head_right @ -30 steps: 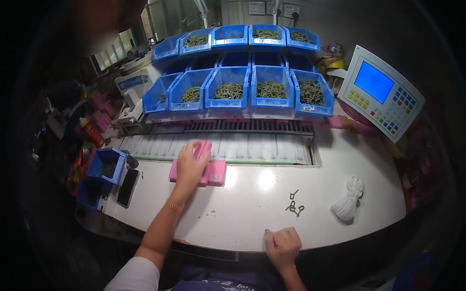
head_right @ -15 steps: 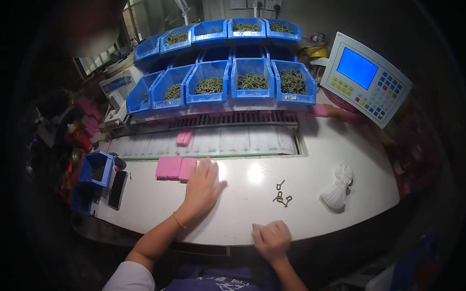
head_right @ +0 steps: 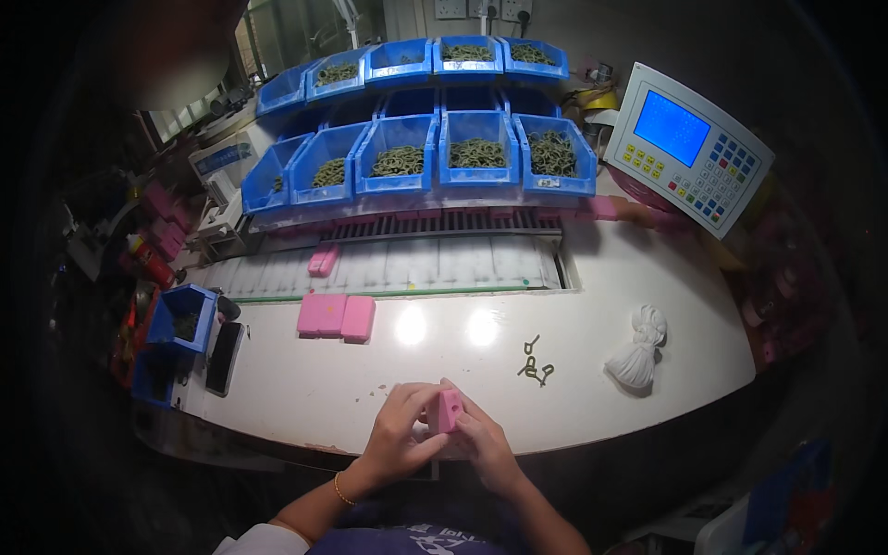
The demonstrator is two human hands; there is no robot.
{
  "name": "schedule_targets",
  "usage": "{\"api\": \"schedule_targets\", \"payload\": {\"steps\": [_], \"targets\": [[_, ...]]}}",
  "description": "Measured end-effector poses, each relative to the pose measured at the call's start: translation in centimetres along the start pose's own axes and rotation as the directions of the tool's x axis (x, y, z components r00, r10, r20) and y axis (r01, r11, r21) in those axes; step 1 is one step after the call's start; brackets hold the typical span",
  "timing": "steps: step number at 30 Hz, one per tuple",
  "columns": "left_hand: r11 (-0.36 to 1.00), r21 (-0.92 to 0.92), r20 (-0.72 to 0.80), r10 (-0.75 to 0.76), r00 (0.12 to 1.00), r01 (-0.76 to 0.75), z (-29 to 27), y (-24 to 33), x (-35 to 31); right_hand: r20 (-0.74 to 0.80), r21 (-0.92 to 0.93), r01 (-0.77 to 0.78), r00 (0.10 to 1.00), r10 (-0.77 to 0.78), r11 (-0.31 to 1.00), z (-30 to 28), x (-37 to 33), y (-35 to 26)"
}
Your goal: The recorder is attaching metal hooks and rings to small pink boxes or molds at an assembly workstation.
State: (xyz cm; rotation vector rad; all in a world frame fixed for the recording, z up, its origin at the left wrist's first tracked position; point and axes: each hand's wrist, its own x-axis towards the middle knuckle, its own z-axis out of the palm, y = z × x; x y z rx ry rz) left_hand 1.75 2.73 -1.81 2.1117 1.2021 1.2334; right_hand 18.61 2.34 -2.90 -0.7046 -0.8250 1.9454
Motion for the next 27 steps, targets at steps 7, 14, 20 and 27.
{"api": "schedule_targets", "payload": {"steps": [7, 14, 20, 27], "targets": [[0.998, -0.043, -0.065, -0.056, 0.996, 0.054, 0.7, -0.2, -1.9, -0.075, -0.530, 0.139, 0.975, -0.210, 0.837, 1.2, -0.2, 2.6], [0.998, -0.055, -0.076, -0.012, 0.997, 0.008, 1.2, -0.7, -1.6, -0.152, -0.454, 0.162, 0.955, -0.255, 0.876, 0.7, 0.1, 2.6], [0.677, -0.593, 0.153, -0.438, 0.886, 0.437, -0.1, -2.1, -2.8, -0.212, -0.512, 0.105, 0.946, -0.244, 0.853, -1.1, -0.1, 1.7], [0.722, -0.456, 0.245, -0.461, 0.853, 0.521, -1.9, -3.2, -1.9, 0.009, -0.984, 0.121, 0.764, -0.645, 0.130, -2.0, 0.8, 0.9]]}}
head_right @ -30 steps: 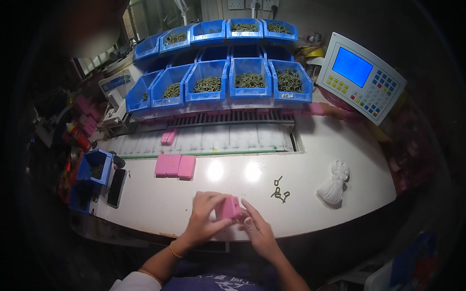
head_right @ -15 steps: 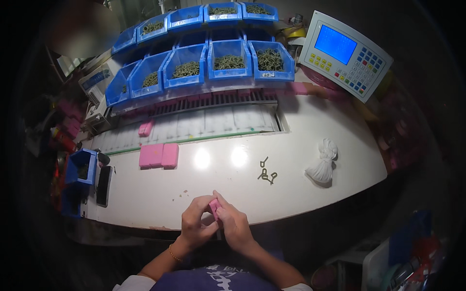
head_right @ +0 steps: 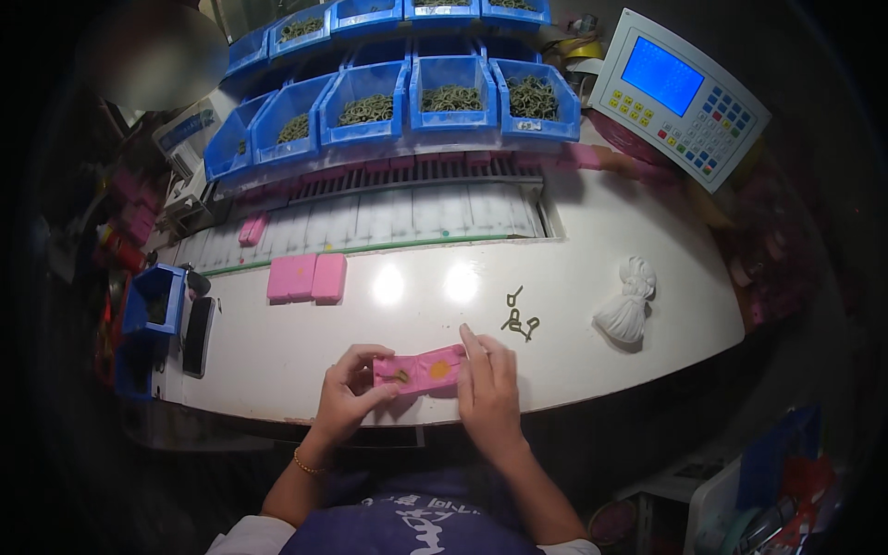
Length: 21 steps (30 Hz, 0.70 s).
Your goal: The recorder is attaching metal hooks and rings to small pink boxes or molds at an assembly workstation.
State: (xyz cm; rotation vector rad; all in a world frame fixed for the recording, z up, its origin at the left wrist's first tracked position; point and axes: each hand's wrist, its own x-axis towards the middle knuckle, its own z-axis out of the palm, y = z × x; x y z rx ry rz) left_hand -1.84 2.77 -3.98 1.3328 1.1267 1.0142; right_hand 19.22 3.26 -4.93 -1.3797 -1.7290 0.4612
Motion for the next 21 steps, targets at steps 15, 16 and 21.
{"api": "schedule_targets", "payload": {"steps": [15, 16, 21], "targets": [[0.965, -0.162, 0.289, -0.152, 0.945, 0.205, 2.9, 2.1, 3.5, 0.237, 0.193, 0.135, 0.955, -0.179, 0.972, -3.4, 1.0, 0.2], [0.961, -0.165, 0.271, -0.174, 0.947, 0.223, 2.9, 2.0, 3.4, 0.223, 0.170, 0.145, 0.958, -0.182, 0.975, -3.2, 1.0, 0.6], [0.973, -0.151, 0.132, -0.153, 0.979, 0.172, 2.3, 0.6, 3.6, 0.219, 0.456, -0.231, 0.965, 0.143, 0.859, -1.7, -0.5, 2.4]]}}
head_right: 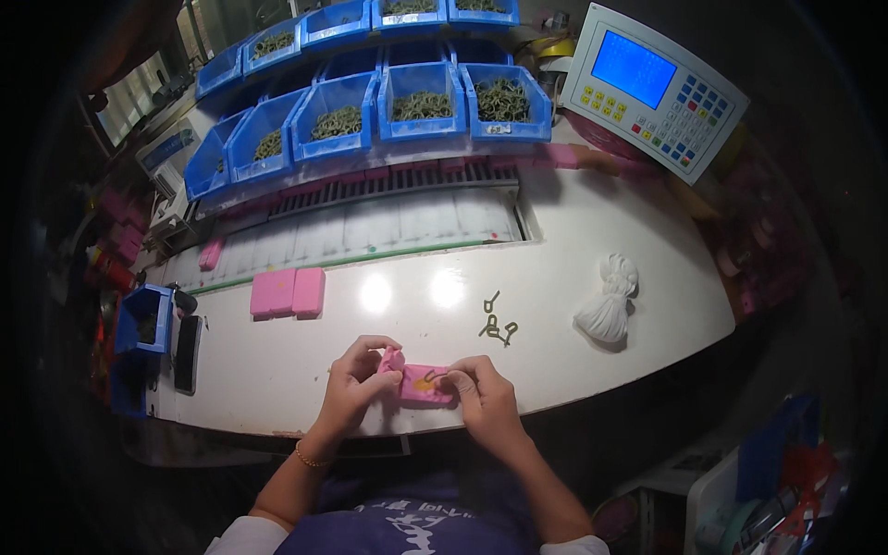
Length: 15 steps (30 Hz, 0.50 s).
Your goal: The recorder is attaching metal hooks and rings to small pink boxes or molds at an assembly workstation.
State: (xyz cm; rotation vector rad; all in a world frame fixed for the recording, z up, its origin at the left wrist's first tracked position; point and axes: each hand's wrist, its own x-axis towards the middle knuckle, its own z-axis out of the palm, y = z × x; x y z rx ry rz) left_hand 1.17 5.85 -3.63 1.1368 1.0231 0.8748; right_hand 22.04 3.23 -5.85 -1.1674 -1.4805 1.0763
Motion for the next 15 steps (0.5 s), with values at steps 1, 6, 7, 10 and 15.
{"api": "schedule_targets", "payload": {"steps": [1, 6, 7, 10, 15], "targets": [[0.911, 0.291, -0.047, 0.319, 0.947, -0.292, -0.2, -1.3, 0.6, -0.049, 0.256, -0.111, 0.991, 0.127, 0.960, 0.3, -0.1, 0.1], [0.929, 0.282, -0.165, 0.293, 0.942, -0.240, 2.4, -1.5, 0.9, -0.222, 0.496, -0.047, 0.958, 0.179, 0.867, 1.8, -0.4, -1.4], [0.927, 0.322, -0.115, 0.241, 0.964, -0.194, 2.5, -0.8, 0.3, -0.306, 0.347, 0.030, 0.948, 0.083, 0.937, 1.9, -0.5, -1.5], [0.977, 0.119, 0.062, 0.169, 0.984, -0.175, 2.9, -1.0, -1.3, -0.372, 0.131, 0.143, 0.924, -0.085, 0.981, 1.9, -0.7, -1.4], [0.888, -0.459, -0.041, -0.058, 0.998, 0.033, 4.9, 0.4, -2.9, -0.310, -0.209, 0.308, 0.879, -0.362, 0.928, 2.7, -1.0, -2.7]]}}
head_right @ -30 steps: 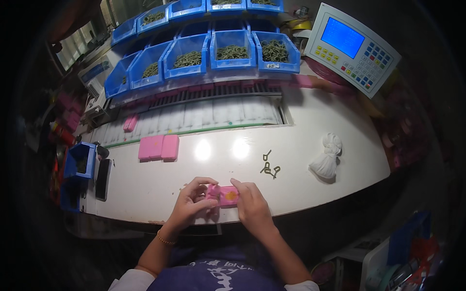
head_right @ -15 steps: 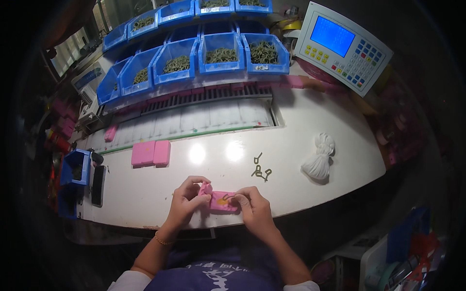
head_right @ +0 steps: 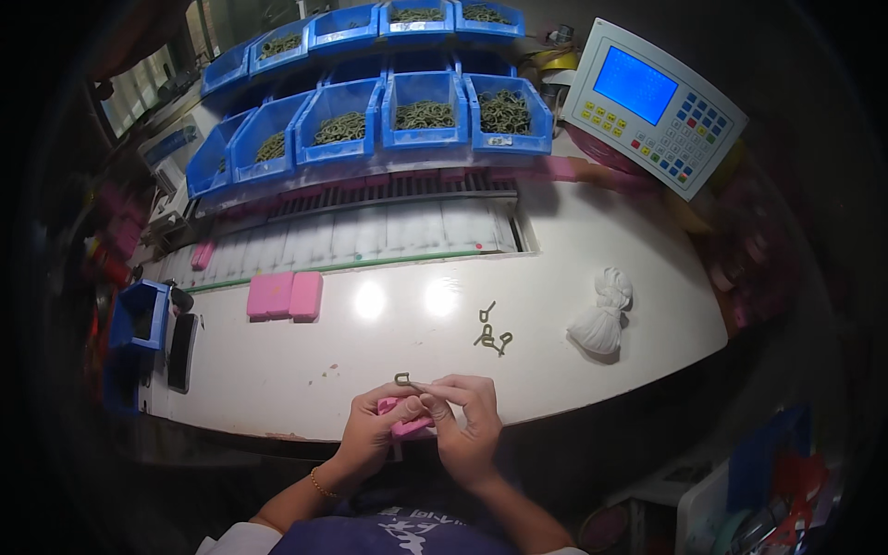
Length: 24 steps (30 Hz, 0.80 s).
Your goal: The recorder is attaching metal hooks and rings to small pink boxes or molds at an assembly workstation.
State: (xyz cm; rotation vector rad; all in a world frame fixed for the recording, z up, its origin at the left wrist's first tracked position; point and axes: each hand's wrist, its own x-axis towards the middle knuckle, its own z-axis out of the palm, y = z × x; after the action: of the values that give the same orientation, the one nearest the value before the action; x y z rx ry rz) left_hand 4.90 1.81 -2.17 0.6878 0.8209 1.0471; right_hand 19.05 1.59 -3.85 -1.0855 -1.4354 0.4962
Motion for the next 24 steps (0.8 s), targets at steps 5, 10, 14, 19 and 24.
{"api": "schedule_targets", "payload": {"steps": [5, 10, 14, 19, 24], "targets": [[0.999, -0.029, -0.056, 0.018, 0.998, -0.019, -0.1, 0.3, -0.1, 0.017, -0.069, 0.083, 0.996, -0.082, 0.994, 0.0, -0.1, -0.3], [0.996, 0.013, -0.077, 0.085, 0.993, -0.084, -0.5, 0.2, -0.1, 0.054, -0.119, 0.143, 0.989, -0.137, 0.983, -0.6, 0.9, -1.5], [0.996, -0.007, -0.088, 0.089, 0.992, -0.090, -0.7, -0.1, -0.3, 0.119, -0.205, 0.234, 0.970, -0.214, 0.950, -1.0, 1.3, -1.9], [0.981, 0.111, -0.101, 0.169, 0.980, -0.158, -0.6, 0.0, -0.4, 0.112, -0.202, 0.230, 0.971, -0.211, 0.952, -1.0, 1.4, -2.0], [0.950, 0.206, -0.070, 0.255, 0.964, -0.237, -0.4, -0.3, -0.4, 0.113, -0.160, 0.145, 0.985, -0.128, 0.976, -1.2, 1.2, -2.0]]}}
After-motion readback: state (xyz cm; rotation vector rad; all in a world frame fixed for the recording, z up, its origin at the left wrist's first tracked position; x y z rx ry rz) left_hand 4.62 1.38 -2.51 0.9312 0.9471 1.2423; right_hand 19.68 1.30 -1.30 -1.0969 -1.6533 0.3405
